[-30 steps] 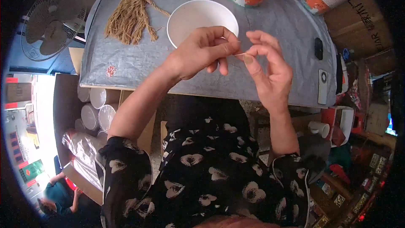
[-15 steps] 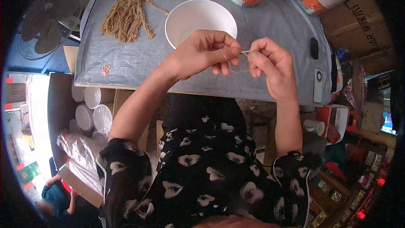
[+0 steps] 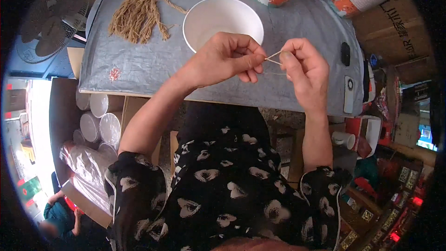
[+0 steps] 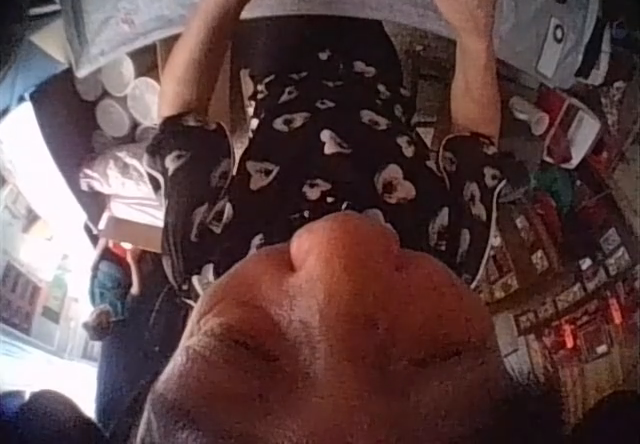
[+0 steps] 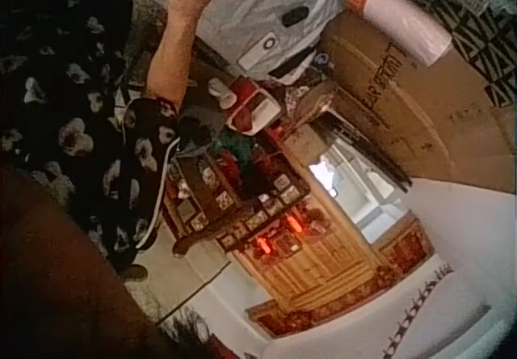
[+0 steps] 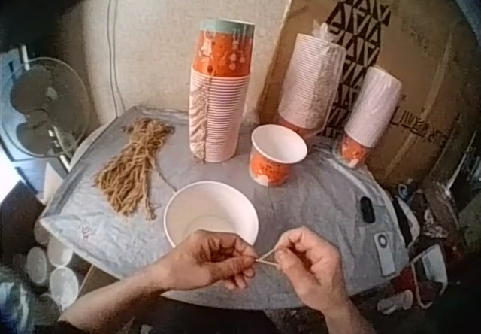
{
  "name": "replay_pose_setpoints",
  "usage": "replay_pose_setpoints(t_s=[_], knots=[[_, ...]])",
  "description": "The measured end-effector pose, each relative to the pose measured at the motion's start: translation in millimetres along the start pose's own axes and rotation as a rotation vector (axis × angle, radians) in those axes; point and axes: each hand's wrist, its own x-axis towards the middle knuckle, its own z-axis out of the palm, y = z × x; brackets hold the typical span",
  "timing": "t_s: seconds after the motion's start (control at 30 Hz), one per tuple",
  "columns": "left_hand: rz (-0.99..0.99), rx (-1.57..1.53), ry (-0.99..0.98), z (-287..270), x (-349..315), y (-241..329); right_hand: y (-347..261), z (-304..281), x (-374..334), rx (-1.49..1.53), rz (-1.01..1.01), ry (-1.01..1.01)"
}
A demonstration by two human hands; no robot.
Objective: Attaching string handles to paper buckets and stacking them.
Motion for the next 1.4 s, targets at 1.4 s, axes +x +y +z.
replay_pose_setpoints(t_s=[1.4], knots=[[0.026,-0.051,0.149,8,-22,-5,2,-2,6,0.196,0.110,-0.105]])
